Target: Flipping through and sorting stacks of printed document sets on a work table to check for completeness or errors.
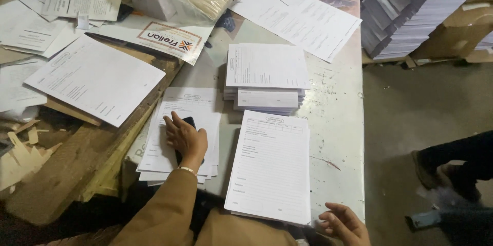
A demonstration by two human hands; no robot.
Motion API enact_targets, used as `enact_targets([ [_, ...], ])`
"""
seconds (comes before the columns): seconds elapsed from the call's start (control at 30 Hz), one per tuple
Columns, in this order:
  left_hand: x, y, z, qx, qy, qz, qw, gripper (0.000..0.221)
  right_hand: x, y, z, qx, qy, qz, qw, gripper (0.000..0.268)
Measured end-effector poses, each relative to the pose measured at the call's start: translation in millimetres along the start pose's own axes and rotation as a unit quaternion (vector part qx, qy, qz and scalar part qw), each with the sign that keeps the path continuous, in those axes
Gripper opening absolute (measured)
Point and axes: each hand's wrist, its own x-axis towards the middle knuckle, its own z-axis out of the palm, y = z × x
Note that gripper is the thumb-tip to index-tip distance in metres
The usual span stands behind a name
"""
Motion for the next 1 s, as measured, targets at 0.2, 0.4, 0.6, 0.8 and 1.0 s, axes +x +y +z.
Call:
enact_targets([
  [0.2,-1.4,0.5,-4.1,0.016,-0.023,0.004,1.0,0.087,-11.7,7.1,4.0,-0.064,0.018,0.014,0.998,0.031],
  [0.4,-53.1,14.5,-5.7,0.014,-0.011,0.222,0.975,0.098,-20.9,17.3,17.7,-0.17,-0.028,-0.033,0.984,0.026],
  [0.6,-139.8,54.6,-5.4,-0.018,-0.19,0.459,0.867,0.069,-15.2,14.1,24.7,-0.44,0.008,-0.09,0.893,0.034],
  [0.8,-128.3,11.7,-7.5,0.03,-0.219,0.316,0.922,0.087,-9.7,11.2,21.0,-0.52,-0.038,-0.058,0.852,0.072],
  [1.0,-152.8,-12.4,-10.5,0.022,-0.363,0.22,0.905,0.087,3.3,27.4,23.7,-0.528,-0.025,-0.182,0.83,0.052],
])
